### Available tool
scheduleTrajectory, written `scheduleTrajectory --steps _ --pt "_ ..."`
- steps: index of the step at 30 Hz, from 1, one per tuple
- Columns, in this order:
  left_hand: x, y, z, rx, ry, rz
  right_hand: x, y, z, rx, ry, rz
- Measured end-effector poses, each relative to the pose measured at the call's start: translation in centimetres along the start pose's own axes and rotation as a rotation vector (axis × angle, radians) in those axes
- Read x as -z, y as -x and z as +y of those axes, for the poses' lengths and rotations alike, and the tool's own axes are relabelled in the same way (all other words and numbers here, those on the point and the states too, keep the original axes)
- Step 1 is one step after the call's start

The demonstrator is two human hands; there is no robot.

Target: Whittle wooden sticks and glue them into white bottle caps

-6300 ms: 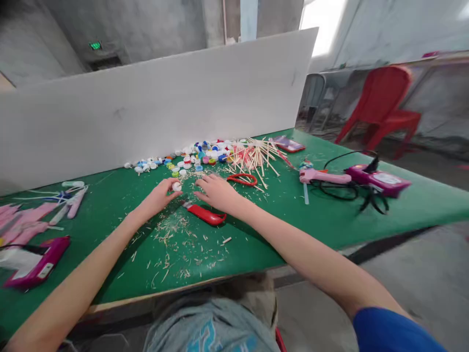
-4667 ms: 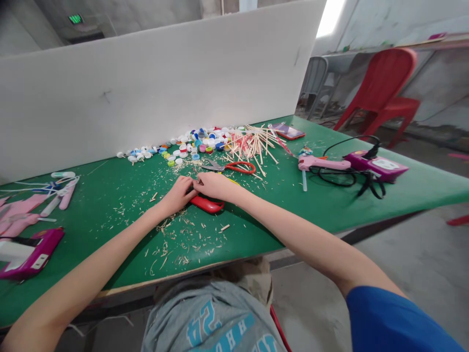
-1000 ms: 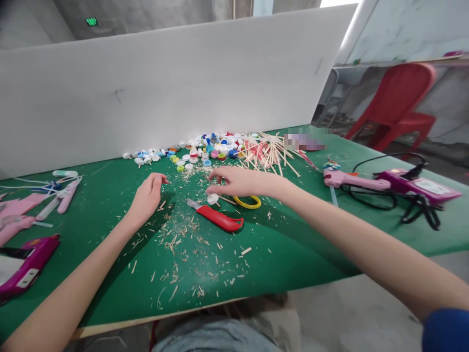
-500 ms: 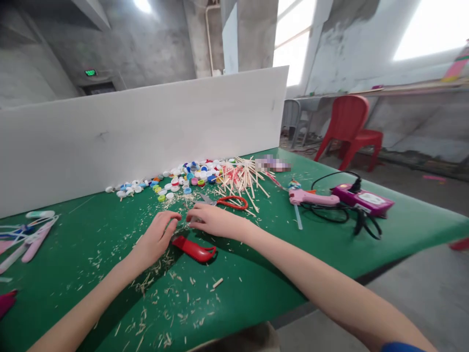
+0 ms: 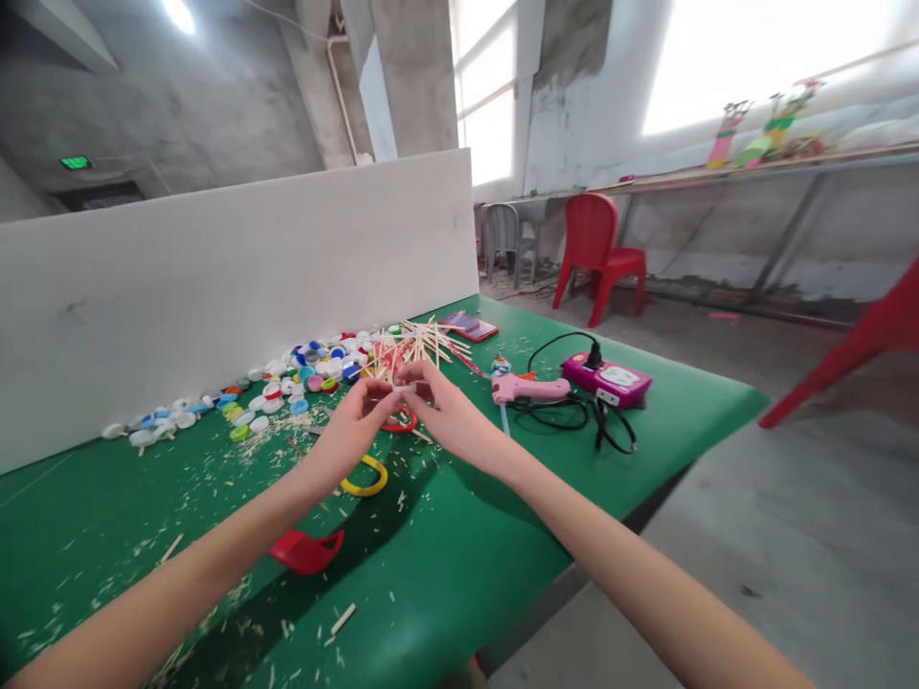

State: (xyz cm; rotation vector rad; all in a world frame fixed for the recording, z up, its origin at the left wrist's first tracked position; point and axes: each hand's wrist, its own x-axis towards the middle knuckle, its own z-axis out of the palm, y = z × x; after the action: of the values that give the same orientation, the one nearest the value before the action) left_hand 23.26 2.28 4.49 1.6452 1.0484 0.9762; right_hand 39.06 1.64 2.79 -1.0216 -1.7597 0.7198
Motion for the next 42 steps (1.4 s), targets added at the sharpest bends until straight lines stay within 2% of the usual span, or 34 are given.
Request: scheduleTrajectory --steps 3,5,8,10,13,15,16,19,23,27,34,42 --pt "-2.6 -1.3 0.0 -0.010 0.058 -0.069 1.6 1.9 0.0 -0.008 0.067 0.085" --pt "-3.9 -1.9 -0.3 -0.033 0.098 -0.116 2.2 3.1 -0.1 -0.015 0.145 0.098" --pt "-4.8 -2.6 -0.8 -0.042 0.120 -0.185 3.3 4.6 0.0 -0.013 0.259 0.068" --pt "-5.0 -2.8 -1.0 -0.057 0.075 -0.198 4.7 5.1 0.3 0.021 0.381 0.121" --pt "-4.9 -2.8 -1.4 -0.108 -0.097 -0.159 7.8 5.1 1.1 0.027 0.799 0.248" --pt "-5.0 -2.7 -1.8 -0.121 -0.205 -0.160 9.9 4.6 1.9 -0.164 1.173 0.118" --pt "-5.0 -2.6 -2.0 -0.125 -0.245 -0.174 10.8 4.4 2.3 -0.225 1.216 0.066" --pt "-5.1 -2.5 -2.7 -0.166 -0.331 -0.212 12.3 3.5 3.3 -0.340 1.280 -0.044" --pt "-5.2 -2.4 -3.3 -0.233 -0.417 -0.256 12.7 2.3 4.3 -0.469 1.339 -0.163" --pt "-5.0 -2.4 -3.6 -0.269 -0.481 -0.279 12.8 1.5 4.9 -0.474 1.351 -0.245" --pt "-4.6 -2.6 -3.7 -0.244 -0.503 -0.278 12.0 2.4 5.7 -0.304 1.322 -0.216" --pt "-4.3 -2.5 -3.2 -0.225 -0.502 -0.310 12.7 3.1 3.3 -0.261 1.122 0.016"
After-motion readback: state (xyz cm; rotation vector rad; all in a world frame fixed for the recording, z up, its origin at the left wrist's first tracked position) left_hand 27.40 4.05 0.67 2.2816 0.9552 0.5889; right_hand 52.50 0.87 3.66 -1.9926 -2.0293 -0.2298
